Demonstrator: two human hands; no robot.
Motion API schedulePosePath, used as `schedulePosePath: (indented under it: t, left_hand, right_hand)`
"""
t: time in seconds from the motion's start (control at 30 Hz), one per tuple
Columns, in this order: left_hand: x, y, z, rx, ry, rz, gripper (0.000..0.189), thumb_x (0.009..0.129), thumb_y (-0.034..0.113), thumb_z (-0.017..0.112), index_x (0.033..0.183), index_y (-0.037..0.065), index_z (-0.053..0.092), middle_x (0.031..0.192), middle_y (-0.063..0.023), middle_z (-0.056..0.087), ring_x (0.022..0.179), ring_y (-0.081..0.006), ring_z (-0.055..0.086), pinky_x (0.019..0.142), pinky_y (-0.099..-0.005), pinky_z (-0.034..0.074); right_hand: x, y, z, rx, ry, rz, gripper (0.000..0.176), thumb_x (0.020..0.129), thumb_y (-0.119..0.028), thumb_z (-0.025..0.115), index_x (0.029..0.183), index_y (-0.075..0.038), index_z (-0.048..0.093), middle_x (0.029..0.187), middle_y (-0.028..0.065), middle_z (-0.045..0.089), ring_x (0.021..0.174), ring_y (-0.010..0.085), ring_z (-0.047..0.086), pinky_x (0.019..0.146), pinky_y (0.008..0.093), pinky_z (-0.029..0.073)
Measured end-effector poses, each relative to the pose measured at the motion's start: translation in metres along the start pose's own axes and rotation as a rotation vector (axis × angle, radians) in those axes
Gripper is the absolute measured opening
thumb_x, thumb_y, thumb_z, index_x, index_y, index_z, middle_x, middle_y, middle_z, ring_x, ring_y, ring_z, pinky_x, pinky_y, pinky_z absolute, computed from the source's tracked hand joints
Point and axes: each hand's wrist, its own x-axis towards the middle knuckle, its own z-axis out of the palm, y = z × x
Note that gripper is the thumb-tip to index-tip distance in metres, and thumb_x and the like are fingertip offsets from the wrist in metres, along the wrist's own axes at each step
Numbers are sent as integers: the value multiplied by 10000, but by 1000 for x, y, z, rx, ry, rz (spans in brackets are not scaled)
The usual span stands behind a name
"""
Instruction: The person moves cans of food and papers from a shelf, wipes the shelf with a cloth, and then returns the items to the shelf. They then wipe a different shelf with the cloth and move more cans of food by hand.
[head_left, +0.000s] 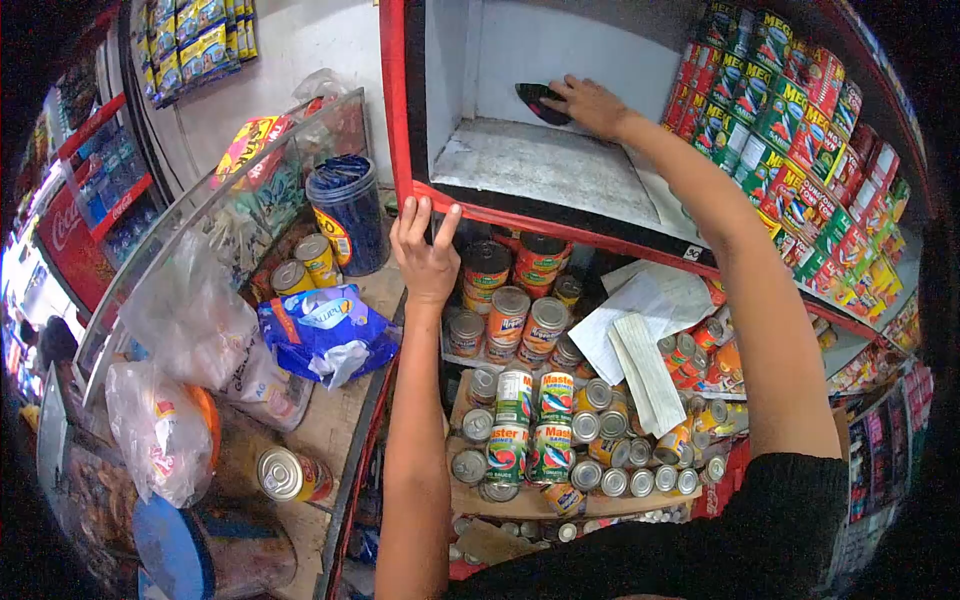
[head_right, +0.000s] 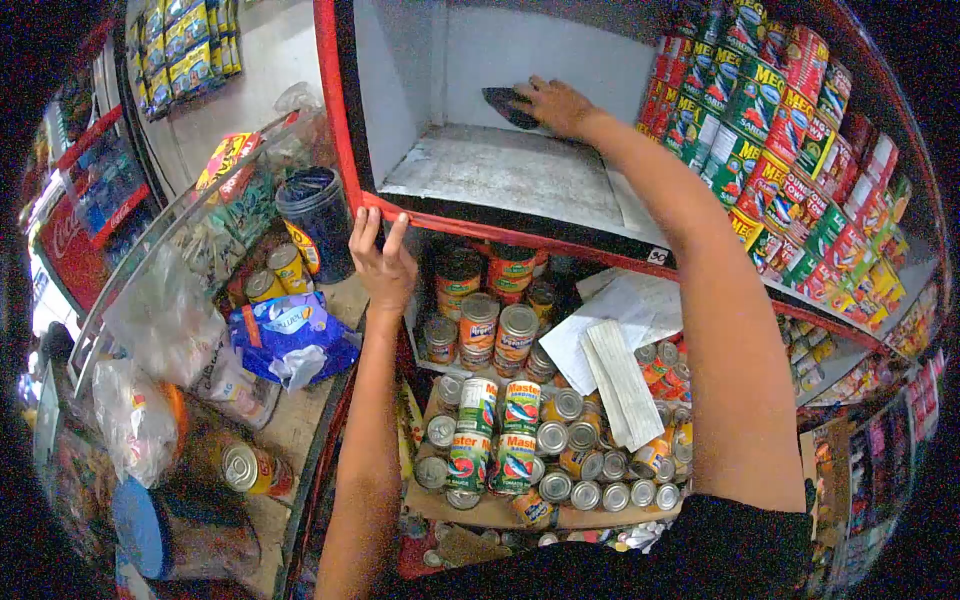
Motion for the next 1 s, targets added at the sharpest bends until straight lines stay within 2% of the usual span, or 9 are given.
schedulePosePath:
  t: [0.2, 0.27, 0.53, 0.6, 0.77, 0.8, 0.83, 0.93, 1.0]
  left_hand:
    - [1, -1, 1, 19, -13, -6, 613, 693, -48, 577, 1216, 253, 470, 1269, -77, 392, 1206, -300, 397, 900, -460, 385]
    - [1, 0, 1, 9, -14, -12, 616, 693, -47, 579, 1218, 254, 467, 1272, -76, 390, 1208, -299, 395, 901, -459, 385]
    - [1, -2, 3, 27, 12, 13, 617, 694, -49, 585, 1218, 254, 466, 1270, -77, 390, 1214, -289, 385, 899, -453, 389]
    - [1, -1, 3, 24, 2, 6, 615, 695, -48, 584, 1218, 254, 467, 1270, -78, 390, 1213, -290, 387, 897, -453, 389]
    - [-1, -3, 2, 4, -15, 4, 610, 697, -44, 582, 1216, 257, 468, 1266, -80, 392, 1211, -291, 390, 895, -452, 389]
    - [-1, -2, 2, 8, -18, -4, 608, 697, -42, 581, 1215, 257, 468, 1265, -81, 393, 1209, -291, 392, 894, -452, 389]
    - [-1, -2, 3, 12, -18, -12, 606, 698, -40, 579, 1214, 258, 469, 1263, -81, 394, 1206, -292, 394, 892, -451, 389]
    - [1, -2, 4, 35, -8, -2, 600, 703, -35, 576, 1215, 258, 468, 1262, -82, 396, 1206, -291, 393, 890, -452, 390]
    - [1, -1, 3, 38, -3, 1, 596, 706, -35, 575, 1214, 258, 467, 1259, -83, 400, 1207, -291, 392, 889, -452, 390]
  right_hand:
    - [7, 100, -16, -7, 169, 645, 467, 797, -73, 474, 1243, -206, 506, 1145, 175, 489, 896, 344, 535, 846, 381, 456]
    - [4, 85, -13, -107, 346, 592, 468, 810, -69, 462, 1247, -231, 500, 1120, 177, 506, 888, 351, 532, 832, 403, 459]
    - [-5, 42, -6, -157, -10, -137, 458, 820, -126, 446, 1235, -315, 496, 1144, 122, 483, 1052, 307, 481, 878, 434, 419]
    - [25, 75, -22, 255, 41, 494, 465, 782, -99, 511, 1242, -161, 480, 1198, 152, 464, 1036, 356, 492, 850, 464, 438]
    - [57, 67, 6, -139, 613, 661, 245, 829, -119, 475, 997, -46, 638, 800, 178, 618, 714, 268, 581, 689, 415, 472]
    - [59, 40, -18, 166, 20, 550, 491, 784, -85, 505, 1268, -109, 428, 1180, 171, 471, 1001, 383, 507, 816, 473, 452]
    - [60, 12, 3, 91, 197, 463, 502, 802, -73, 468, 1294, -142, 396, 1212, 175, 453, 1032, 372, 503, 814, 455, 463]
    - [55, -51, 20, 202, -118, 163, 422, 887, -237, 437, 1306, -235, 390, 1264, 162, 438, 1097, 351, 481, 887, 499, 425]
    - [64, -45, 0, 382, -318, 236, 475, 817, -104, 421, 1274, -228, 460, 1302, 158, 404, 1133, 335, 457, 925, 453, 408]
